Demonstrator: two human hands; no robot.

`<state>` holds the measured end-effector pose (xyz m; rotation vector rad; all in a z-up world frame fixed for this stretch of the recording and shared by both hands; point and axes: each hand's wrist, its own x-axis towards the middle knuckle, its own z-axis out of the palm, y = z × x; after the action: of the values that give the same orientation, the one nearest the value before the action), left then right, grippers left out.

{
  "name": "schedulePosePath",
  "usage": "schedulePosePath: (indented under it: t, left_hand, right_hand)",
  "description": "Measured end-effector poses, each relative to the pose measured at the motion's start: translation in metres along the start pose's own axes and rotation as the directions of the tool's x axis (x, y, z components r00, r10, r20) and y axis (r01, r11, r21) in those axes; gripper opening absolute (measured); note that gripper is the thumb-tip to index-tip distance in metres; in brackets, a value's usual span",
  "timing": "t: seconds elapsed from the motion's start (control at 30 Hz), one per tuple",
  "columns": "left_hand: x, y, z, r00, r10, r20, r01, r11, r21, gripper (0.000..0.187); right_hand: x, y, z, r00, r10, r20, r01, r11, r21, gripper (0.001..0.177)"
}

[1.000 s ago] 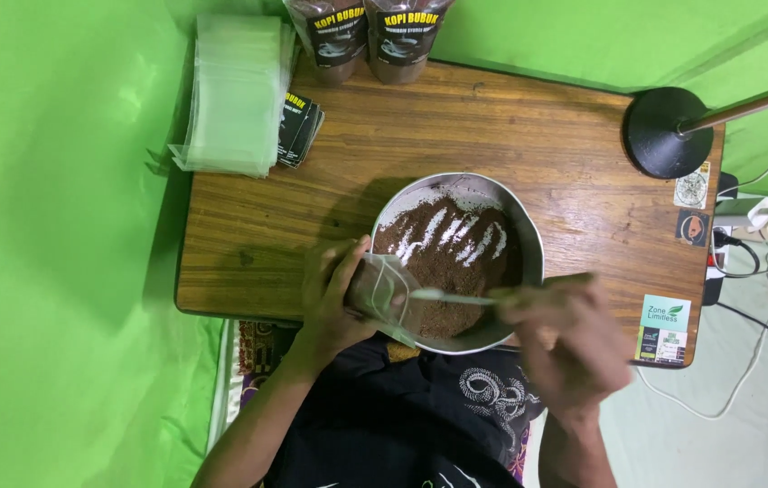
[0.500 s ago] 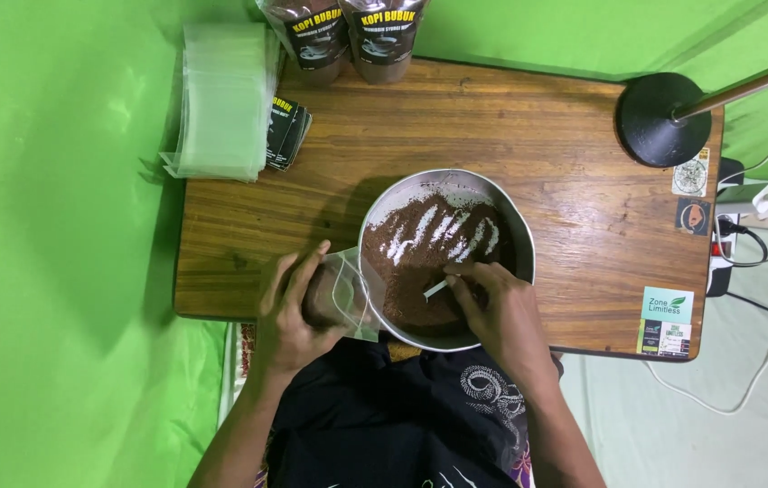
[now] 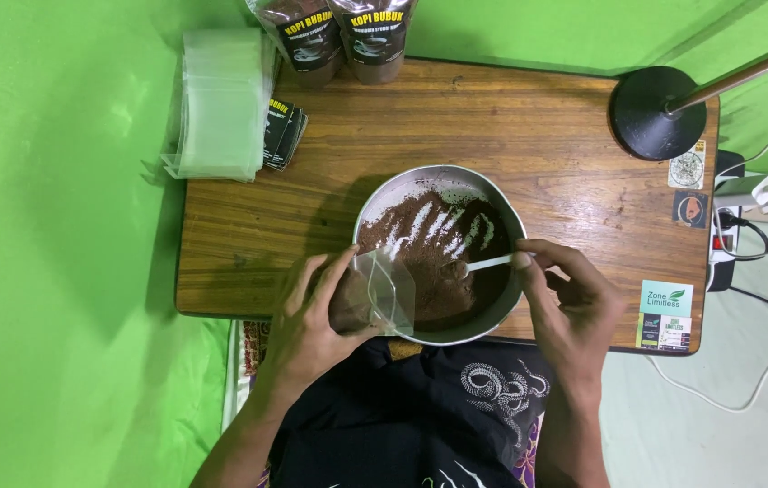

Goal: Filling a small plastic bag with ground coffee from a bowl using a spoon and a plastic guide.

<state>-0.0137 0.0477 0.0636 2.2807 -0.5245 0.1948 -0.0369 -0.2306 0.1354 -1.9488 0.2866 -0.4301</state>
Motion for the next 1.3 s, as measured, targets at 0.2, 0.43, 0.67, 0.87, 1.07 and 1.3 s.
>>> schedulePosePath:
  t: [0.2, 0.43, 0.67, 0.87, 1.07, 1.3]
  left_hand:
    - [0.005, 0.015, 0.006, 1.0, -0.023, 0.0, 0.023, 0.999, -0.042, 0.093]
    - [-0.009, -0.009, 0.015, 0.991, -0.043, 0.128, 0.043, 0.999, -0.004, 0.111]
    - [-0.008, -0.028, 0.018, 0.989, -0.114, -0.09, 0.05, 0.852, -0.521, 0.092]
    - [-0.034, -0.042, 0.052, 0.978, -0.136, -0.161, 0.0, 0.765, -0.644, 0.1]
    - [-0.043, -0.054, 0.067, 0.962, -0.168, -0.217, -0.015, 0.757, -0.653, 0.11]
    - [-0.03, -0.027, 0.062, 0.977, -0.126, -0.174, 0.007, 0.826, -0.563, 0.108]
  right_hand:
    - [-0.015, -0.014, 0.017, 0.924, -0.355, 0.143, 0.368, 0.927, -0.071, 0.016]
    - [-0.019, 0.003, 0.01, 0.851, -0.495, 0.174, 0.506, 0.862, -0.024, 0.015]
    - [-0.009, 0.01, 0.014, 0.958, -0.191, 0.214, 0.255, 0.909, -0.329, 0.005]
    - [-0.011, 0.016, 0.03, 0.878, -0.149, 0.455, 0.336, 0.869, -0.363, 0.007]
    - [-0.006, 0.012, 0.027, 0.917, 0.023, 0.398, 0.148, 0.907, -0.394, 0.005]
    - [-0.005, 0.012, 0.012, 0.979, 0.062, 0.195, -0.029, 0.986, -0.165, 0.002]
